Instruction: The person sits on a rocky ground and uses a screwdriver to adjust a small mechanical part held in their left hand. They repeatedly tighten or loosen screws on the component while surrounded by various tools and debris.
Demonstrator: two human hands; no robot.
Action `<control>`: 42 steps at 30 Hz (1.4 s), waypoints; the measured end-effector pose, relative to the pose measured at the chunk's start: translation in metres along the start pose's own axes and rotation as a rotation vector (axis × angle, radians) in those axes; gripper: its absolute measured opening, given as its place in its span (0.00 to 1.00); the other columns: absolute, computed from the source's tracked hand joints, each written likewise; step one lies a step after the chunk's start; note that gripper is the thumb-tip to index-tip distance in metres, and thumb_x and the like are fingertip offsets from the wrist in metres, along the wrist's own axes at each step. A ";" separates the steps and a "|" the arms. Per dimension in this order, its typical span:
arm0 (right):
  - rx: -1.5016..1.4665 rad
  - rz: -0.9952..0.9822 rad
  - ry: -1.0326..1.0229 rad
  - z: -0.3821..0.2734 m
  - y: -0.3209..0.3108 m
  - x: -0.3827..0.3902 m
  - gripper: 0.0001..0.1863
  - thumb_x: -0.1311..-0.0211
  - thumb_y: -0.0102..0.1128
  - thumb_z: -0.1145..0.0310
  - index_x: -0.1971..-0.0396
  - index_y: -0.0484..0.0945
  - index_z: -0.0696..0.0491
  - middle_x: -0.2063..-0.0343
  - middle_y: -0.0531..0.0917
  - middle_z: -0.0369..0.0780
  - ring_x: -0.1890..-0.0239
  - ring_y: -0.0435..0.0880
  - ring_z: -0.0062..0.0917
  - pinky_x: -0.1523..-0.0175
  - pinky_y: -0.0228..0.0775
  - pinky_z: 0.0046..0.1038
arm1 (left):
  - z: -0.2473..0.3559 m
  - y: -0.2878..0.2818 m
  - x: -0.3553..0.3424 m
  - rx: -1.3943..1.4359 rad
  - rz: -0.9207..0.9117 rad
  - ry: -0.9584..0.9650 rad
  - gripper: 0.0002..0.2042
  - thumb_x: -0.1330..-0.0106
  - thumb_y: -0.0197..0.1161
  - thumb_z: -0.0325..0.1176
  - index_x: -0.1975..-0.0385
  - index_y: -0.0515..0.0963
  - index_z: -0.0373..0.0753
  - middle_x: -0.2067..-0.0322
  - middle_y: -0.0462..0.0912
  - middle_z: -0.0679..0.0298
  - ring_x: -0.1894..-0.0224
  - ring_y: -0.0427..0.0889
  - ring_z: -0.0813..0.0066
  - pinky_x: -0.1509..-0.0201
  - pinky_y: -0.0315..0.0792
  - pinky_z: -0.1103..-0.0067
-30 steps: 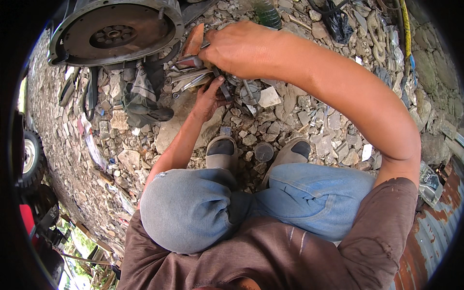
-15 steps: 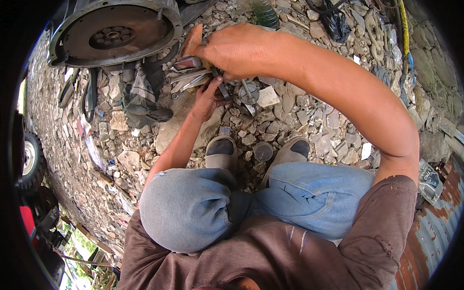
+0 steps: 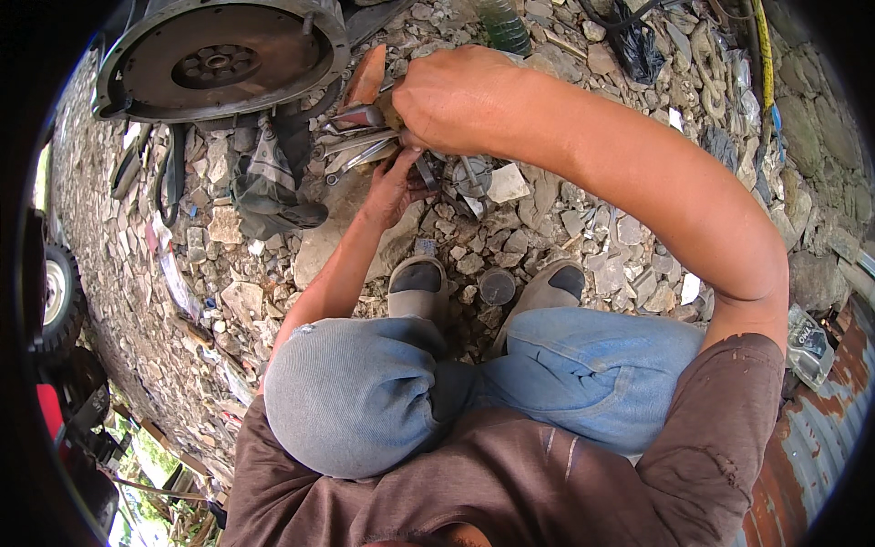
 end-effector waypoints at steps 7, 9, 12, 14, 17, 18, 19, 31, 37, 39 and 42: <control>-0.019 0.247 -0.171 0.011 0.016 0.002 0.14 0.45 0.67 0.70 0.59 0.82 0.59 0.72 0.86 0.52 0.63 0.89 0.47 0.57 0.82 0.46 | 0.002 0.003 0.002 -0.004 -0.011 0.008 0.37 0.35 0.73 0.50 0.33 0.67 0.35 0.53 0.84 0.56 0.53 0.86 0.62 0.49 0.84 0.60; -0.046 0.156 -0.086 0.012 0.016 0.002 0.14 0.46 0.64 0.73 0.59 0.82 0.59 0.72 0.86 0.51 0.63 0.89 0.47 0.57 0.82 0.46 | 0.002 0.004 0.003 0.005 -0.012 0.015 0.36 0.35 0.72 0.50 0.33 0.67 0.35 0.53 0.83 0.56 0.54 0.86 0.62 0.49 0.84 0.59; 0.025 0.034 -0.015 0.005 0.007 0.004 0.14 0.46 0.64 0.73 0.58 0.82 0.58 0.70 0.86 0.51 0.62 0.89 0.47 0.58 0.82 0.46 | 0.001 0.002 0.003 0.008 -0.002 0.003 0.36 0.34 0.72 0.50 0.33 0.67 0.35 0.53 0.83 0.55 0.54 0.87 0.61 0.49 0.84 0.58; 0.078 0.032 -0.032 0.005 0.007 0.004 0.13 0.45 0.65 0.72 0.58 0.82 0.57 0.69 0.86 0.51 0.62 0.89 0.46 0.58 0.82 0.46 | 0.001 0.002 0.002 0.009 0.006 0.001 0.36 0.34 0.72 0.50 0.33 0.67 0.35 0.53 0.83 0.55 0.54 0.87 0.61 0.49 0.84 0.58; 0.097 0.150 -0.123 0.010 0.016 0.002 0.12 0.43 0.65 0.69 0.60 0.83 0.57 0.71 0.86 0.50 0.63 0.89 0.46 0.58 0.83 0.44 | 0.001 0.004 0.002 0.014 0.017 0.008 0.36 0.35 0.73 0.49 0.34 0.67 0.34 0.53 0.83 0.55 0.55 0.87 0.61 0.49 0.84 0.58; 0.092 0.195 -0.151 0.011 0.016 0.003 0.12 0.42 0.64 0.68 0.60 0.83 0.57 0.72 0.86 0.50 0.63 0.89 0.46 0.59 0.83 0.43 | 0.001 0.003 0.001 0.016 0.021 0.006 0.36 0.35 0.73 0.49 0.34 0.67 0.34 0.53 0.83 0.55 0.55 0.87 0.61 0.49 0.84 0.58; 0.086 0.240 -0.179 0.010 0.016 0.003 0.12 0.42 0.64 0.68 0.61 0.83 0.58 0.73 0.86 0.49 0.64 0.89 0.47 0.59 0.83 0.43 | 0.000 0.002 0.001 0.017 0.026 0.004 0.36 0.35 0.73 0.49 0.34 0.67 0.34 0.53 0.83 0.55 0.55 0.87 0.61 0.49 0.84 0.58; 0.272 0.255 -0.192 0.015 0.013 0.002 0.09 0.41 0.62 0.67 0.68 0.88 0.54 0.71 0.88 0.44 0.64 0.91 0.39 0.60 0.85 0.38 | 0.000 0.001 0.001 -0.016 0.013 0.016 0.37 0.35 0.73 0.49 0.33 0.66 0.34 0.53 0.84 0.53 0.54 0.87 0.60 0.50 0.83 0.58; 0.200 0.233 -0.096 0.007 0.020 0.006 0.08 0.41 0.62 0.67 0.72 0.88 0.54 0.70 0.89 0.44 0.62 0.91 0.38 0.60 0.84 0.38 | 0.001 0.002 0.000 0.022 0.010 -0.035 0.36 0.34 0.72 0.48 0.31 0.67 0.39 0.49 0.80 0.55 0.55 0.86 0.62 0.51 0.85 0.61; 0.237 0.117 -0.064 -0.001 0.015 0.006 0.08 0.41 0.63 0.67 0.73 0.88 0.54 0.69 0.89 0.44 0.61 0.91 0.37 0.59 0.84 0.37 | 0.001 0.000 0.000 -0.001 0.003 -0.014 0.38 0.34 0.72 0.50 0.31 0.65 0.35 0.52 0.83 0.54 0.54 0.87 0.61 0.51 0.84 0.60; 0.278 0.093 -0.108 -0.003 0.009 0.006 0.08 0.42 0.64 0.67 0.72 0.88 0.53 0.70 0.89 0.44 0.61 0.91 0.35 0.59 0.84 0.35 | 0.000 0.000 0.000 -0.013 0.006 -0.003 0.38 0.34 0.72 0.51 0.32 0.65 0.34 0.53 0.84 0.54 0.54 0.87 0.61 0.50 0.84 0.59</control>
Point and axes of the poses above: each hand's wrist, its own x-axis away from the middle knuckle, its own y-axis out of the palm, z = x × y, the point moved 3 cm from there along -x, towards the middle knuckle
